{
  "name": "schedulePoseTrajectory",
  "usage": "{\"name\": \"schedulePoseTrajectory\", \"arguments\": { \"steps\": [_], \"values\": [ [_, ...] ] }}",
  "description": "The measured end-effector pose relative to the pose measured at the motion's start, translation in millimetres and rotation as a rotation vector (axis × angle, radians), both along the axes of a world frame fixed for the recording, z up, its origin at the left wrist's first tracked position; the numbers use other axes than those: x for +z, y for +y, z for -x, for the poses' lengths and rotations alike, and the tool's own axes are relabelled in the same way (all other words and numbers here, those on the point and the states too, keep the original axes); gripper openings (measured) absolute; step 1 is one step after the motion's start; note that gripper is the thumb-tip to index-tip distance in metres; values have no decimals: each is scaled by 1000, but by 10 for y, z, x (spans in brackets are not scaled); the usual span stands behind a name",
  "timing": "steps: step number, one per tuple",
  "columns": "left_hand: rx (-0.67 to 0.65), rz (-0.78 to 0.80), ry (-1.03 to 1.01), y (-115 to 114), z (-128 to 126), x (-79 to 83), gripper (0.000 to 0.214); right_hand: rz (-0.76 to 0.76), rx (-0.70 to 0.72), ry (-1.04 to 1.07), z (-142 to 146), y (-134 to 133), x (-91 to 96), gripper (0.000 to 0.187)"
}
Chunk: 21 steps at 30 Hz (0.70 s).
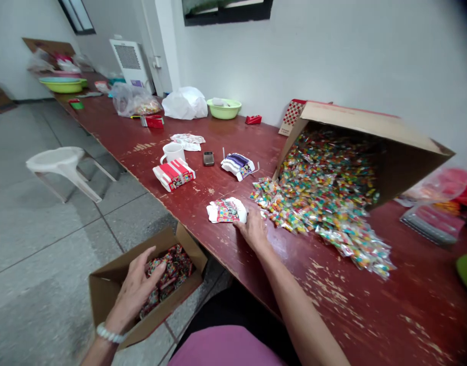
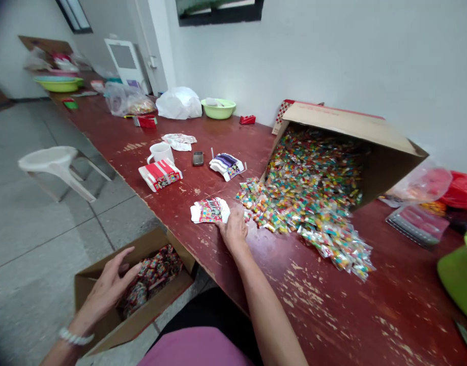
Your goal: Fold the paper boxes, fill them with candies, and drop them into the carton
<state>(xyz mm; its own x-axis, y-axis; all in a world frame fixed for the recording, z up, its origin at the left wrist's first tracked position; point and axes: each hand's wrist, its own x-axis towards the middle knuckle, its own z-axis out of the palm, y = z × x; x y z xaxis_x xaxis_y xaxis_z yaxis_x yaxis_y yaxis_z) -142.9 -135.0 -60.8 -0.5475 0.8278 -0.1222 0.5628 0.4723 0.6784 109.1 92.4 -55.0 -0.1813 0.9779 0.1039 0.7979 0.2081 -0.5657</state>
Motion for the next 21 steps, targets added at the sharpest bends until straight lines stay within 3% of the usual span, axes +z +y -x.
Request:
{"name": "schedulePoseTrajectory", "arguments": {
  "steps": [5, 9, 11, 15, 18, 21],
  "values": [
    [-179, -212, 160, 434, -278, 140, 56, 33, -14, -42, 10, 6, 16, 42],
    [-374, -379, 419, 994, -477, 305, 49, 36, 35, -53, -18, 46, 70, 42],
    [-502, -329, 532, 1318, -580, 369, 47, 48, 52, -52, -33, 77, 82, 38],
    [-628, -297, 548, 1824, -737, 409, 44, 57, 64, -14, -67, 130, 71, 38],
    [-697, -288, 533, 1981, -769, 419, 36, 38, 61, 57, -78, 108, 50, 39],
    [-718, -290, 485, 1981, -741, 468, 31, 12, 57, 165, -64, 22, 36, 30]
  ]
}}
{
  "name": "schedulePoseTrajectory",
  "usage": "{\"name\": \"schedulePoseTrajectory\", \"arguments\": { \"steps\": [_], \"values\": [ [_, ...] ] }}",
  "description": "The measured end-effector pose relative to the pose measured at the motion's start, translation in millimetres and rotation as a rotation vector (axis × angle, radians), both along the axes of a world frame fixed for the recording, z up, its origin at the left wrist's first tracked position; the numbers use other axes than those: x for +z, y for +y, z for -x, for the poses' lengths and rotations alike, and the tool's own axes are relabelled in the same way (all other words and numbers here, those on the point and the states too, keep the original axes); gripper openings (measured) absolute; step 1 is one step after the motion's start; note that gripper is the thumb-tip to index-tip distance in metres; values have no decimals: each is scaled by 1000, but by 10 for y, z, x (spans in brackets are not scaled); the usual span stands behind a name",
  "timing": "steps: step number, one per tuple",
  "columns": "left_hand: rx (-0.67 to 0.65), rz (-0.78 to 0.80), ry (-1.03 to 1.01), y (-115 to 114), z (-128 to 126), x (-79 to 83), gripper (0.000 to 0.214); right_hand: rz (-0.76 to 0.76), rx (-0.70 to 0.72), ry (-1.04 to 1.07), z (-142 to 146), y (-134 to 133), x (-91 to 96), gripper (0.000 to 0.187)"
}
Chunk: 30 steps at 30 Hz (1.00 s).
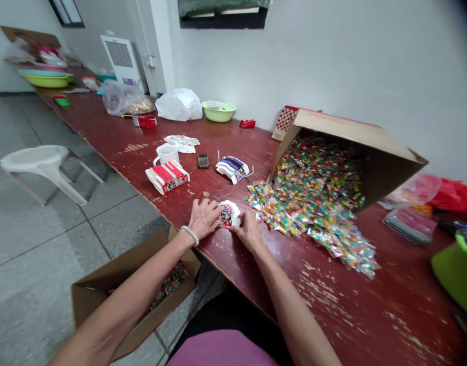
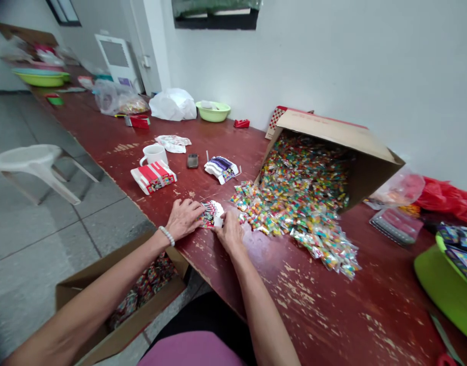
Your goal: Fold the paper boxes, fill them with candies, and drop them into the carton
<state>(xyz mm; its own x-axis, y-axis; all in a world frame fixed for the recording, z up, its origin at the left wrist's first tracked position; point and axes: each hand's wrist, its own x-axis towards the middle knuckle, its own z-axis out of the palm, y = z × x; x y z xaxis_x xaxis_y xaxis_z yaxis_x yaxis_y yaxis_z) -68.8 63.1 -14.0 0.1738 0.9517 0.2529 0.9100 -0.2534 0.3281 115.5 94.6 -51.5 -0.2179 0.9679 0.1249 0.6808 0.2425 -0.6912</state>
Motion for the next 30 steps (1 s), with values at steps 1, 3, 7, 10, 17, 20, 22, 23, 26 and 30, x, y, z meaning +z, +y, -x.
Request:
{"name": "schedulePoseTrajectory", "arguments": {
  "steps": [1, 3, 7, 10, 17, 20, 22, 23, 26, 30],
  "values": [
    [4, 5, -26, -23, 13, 25, 31, -6, 0, 44, 3, -37, 1, 24],
    [16, 24, -98, -98, 36, 79, 31, -17, 8, 145, -11, -114, 19, 14],
    [-21, 166, -291, -330, 24, 206, 21, -16, 85, 355, -159, -263, 174, 24],
    [-188, 392, -472, -545, -93, 316, 28, 36, 233, 456, -327, -401, 413, 24],
    [-427, 1154, -1413, -1047, -631, 339, 38, 323, 472, 759, -513, -766, 889, 16],
    [-346, 1091, -1523, -1169, -752, 281, 34, 321, 405, 820, -545, -868, 934, 19],
    [-314, 1053, -1546, -1200, -775, 280, 36, 351, 374, 854, -572, -939, 946, 26],
    [-298, 1045, -1556, -1205, -777, 294, 36, 371, 365, 878, -586, -978, 949, 32],
    [-249, 1001, -1536, -1211, -784, 364, 27, 435, 357, 978, -624, -1107, 921, 47],
    [-184, 899, -1483, -1229, -862, 407, 23, 587, 418, 1026, -633, -1255, 737, 41]
  ]
}}
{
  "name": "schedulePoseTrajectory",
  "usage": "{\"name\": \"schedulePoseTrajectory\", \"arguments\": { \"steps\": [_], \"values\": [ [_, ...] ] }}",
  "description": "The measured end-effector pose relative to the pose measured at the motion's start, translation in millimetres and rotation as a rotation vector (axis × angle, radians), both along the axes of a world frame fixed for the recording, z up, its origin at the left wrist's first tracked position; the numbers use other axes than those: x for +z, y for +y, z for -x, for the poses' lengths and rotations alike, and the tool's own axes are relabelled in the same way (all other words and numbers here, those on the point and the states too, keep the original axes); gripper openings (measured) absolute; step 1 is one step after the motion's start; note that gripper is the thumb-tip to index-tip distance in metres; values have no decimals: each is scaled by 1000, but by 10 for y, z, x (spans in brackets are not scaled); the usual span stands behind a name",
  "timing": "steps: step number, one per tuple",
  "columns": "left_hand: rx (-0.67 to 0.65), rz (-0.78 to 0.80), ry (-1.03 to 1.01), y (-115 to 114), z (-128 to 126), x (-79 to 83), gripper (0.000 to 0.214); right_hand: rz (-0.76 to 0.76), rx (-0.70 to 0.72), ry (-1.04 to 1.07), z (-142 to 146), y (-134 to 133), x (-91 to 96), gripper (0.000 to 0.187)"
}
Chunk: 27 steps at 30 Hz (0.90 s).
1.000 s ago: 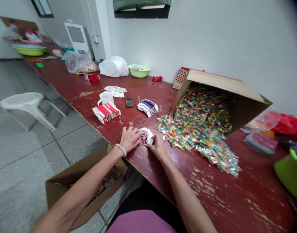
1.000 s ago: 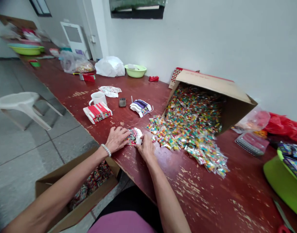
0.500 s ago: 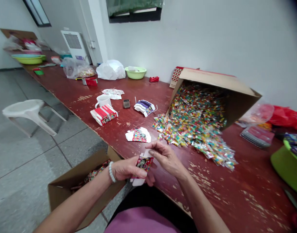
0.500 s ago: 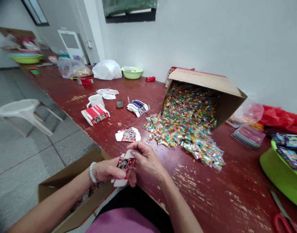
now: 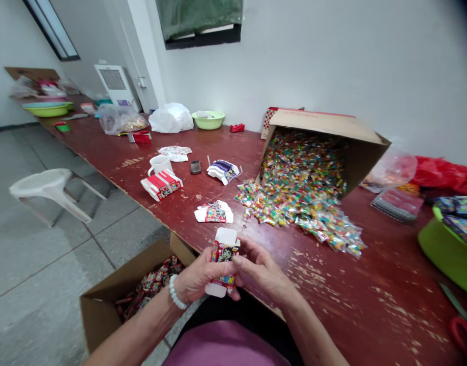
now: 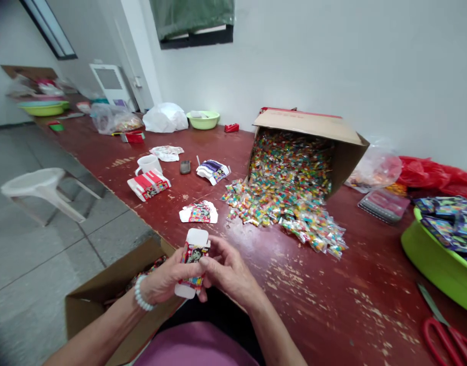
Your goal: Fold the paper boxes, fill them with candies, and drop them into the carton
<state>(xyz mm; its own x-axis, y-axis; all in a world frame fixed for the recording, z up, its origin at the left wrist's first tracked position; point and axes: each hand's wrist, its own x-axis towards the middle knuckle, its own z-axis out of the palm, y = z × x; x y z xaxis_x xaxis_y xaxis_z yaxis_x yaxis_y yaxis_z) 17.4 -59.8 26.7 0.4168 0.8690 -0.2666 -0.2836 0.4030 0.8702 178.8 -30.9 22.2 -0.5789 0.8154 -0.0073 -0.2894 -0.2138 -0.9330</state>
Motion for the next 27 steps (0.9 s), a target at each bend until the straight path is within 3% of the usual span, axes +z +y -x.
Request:
{"name": "schedulePoseTrajectory", "arguments": {
  "steps": [3, 7, 9, 11, 13, 16, 22, 27],
  "values": [
    [32, 24, 10, 7, -93, -35, 29, -1, -28, -83, 9, -37, -154, 33],
    [136, -84, 94, 43, -177, -56, 27, -228, -345, -298, -36, 9, -166, 25],
    [257, -168, 175, 40, -191, -47, 30, -305, -402, -366, -72, 37, -123, 24],
    [381, -206, 227, 10, -198, -40, 43, -279, -388, -355, -89, 50, -104, 19],
    [454, -226, 229, -37, -210, -40, 56, -179, -393, -272, -78, 44, -126, 27],
    [474, -260, 217, -92, -232, -43, 62, -95, -451, -157, -38, 14, -199, 42],
    [399, -283, 283, -61, -166, -59, 42, -182, -416, -160, -76, -1, -235, 19],
    [358, -303, 331, -28, -135, -64, 24, -185, -344, -225, -182, 40, -221, 19]
  ]
}}
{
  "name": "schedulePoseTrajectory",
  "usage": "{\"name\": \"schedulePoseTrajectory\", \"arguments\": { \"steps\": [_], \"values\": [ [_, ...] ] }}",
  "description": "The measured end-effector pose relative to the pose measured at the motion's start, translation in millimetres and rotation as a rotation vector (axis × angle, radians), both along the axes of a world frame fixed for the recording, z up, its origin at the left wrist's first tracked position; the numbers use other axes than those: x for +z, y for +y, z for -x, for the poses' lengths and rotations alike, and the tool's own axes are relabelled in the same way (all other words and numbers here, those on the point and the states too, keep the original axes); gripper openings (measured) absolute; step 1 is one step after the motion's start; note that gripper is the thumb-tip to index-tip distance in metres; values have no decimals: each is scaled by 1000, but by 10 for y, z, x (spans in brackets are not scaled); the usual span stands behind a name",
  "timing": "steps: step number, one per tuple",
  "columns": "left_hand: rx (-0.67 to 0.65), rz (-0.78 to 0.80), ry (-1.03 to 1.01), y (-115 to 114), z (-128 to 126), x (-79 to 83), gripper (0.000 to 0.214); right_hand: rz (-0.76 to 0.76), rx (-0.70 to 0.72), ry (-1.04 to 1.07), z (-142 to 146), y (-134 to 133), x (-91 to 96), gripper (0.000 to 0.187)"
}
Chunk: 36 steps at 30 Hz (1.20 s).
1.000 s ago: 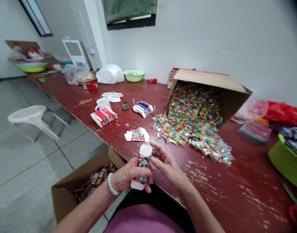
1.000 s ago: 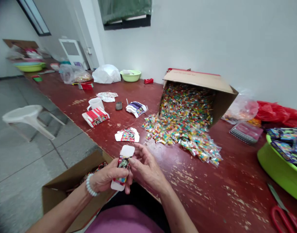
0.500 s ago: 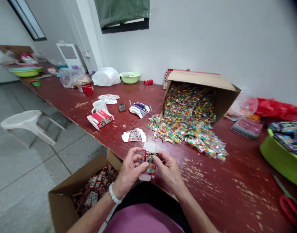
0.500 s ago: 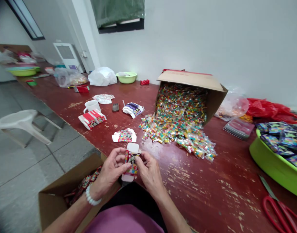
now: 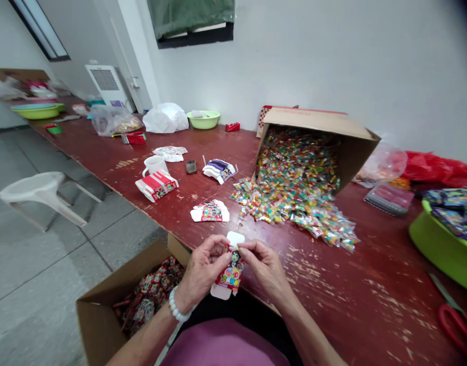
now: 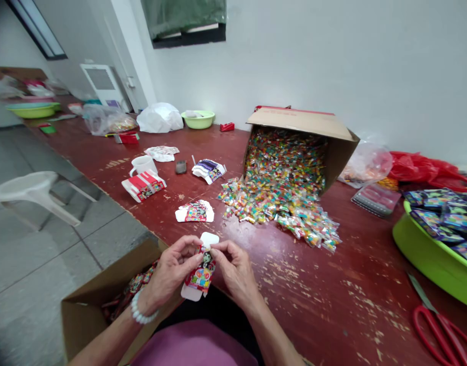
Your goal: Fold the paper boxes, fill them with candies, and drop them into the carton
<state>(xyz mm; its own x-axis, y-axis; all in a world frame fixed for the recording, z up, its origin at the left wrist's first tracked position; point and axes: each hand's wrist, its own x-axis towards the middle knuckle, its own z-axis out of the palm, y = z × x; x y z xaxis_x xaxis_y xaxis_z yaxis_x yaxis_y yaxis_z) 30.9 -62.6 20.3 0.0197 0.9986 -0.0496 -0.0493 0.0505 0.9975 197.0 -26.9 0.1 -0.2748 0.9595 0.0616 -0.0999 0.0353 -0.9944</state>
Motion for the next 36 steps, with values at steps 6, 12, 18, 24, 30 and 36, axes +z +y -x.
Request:
{"name": "schedulePoseTrajectory", "arguments": {
  "steps": [6, 12, 18, 24, 30, 36],
  "values": [
    [35, 40, -160, -31, -70, 0, 22, 50, -28, 149, 8, -36, -28, 30],
    [43, 60, -188, -55, -56, 7, 21, -22, 46, -19, -22, -64, -31, 20],
    [-42, 77, -120, -73, -42, -7, 18, 41, 96, -32, -73, 11, 66, 22],
    [-107, 47, -30, -92, -58, -25, 15, 200, 88, 149, -68, 17, 90, 35],
    [-33, 94, -249, -120, -88, -19, 36, 140, 63, 89, -98, -3, 116, 24],
    [-229, 477, -478, -165, -177, -32, 50, -56, 87, -43, -125, -66, 78, 19]
  ]
}}
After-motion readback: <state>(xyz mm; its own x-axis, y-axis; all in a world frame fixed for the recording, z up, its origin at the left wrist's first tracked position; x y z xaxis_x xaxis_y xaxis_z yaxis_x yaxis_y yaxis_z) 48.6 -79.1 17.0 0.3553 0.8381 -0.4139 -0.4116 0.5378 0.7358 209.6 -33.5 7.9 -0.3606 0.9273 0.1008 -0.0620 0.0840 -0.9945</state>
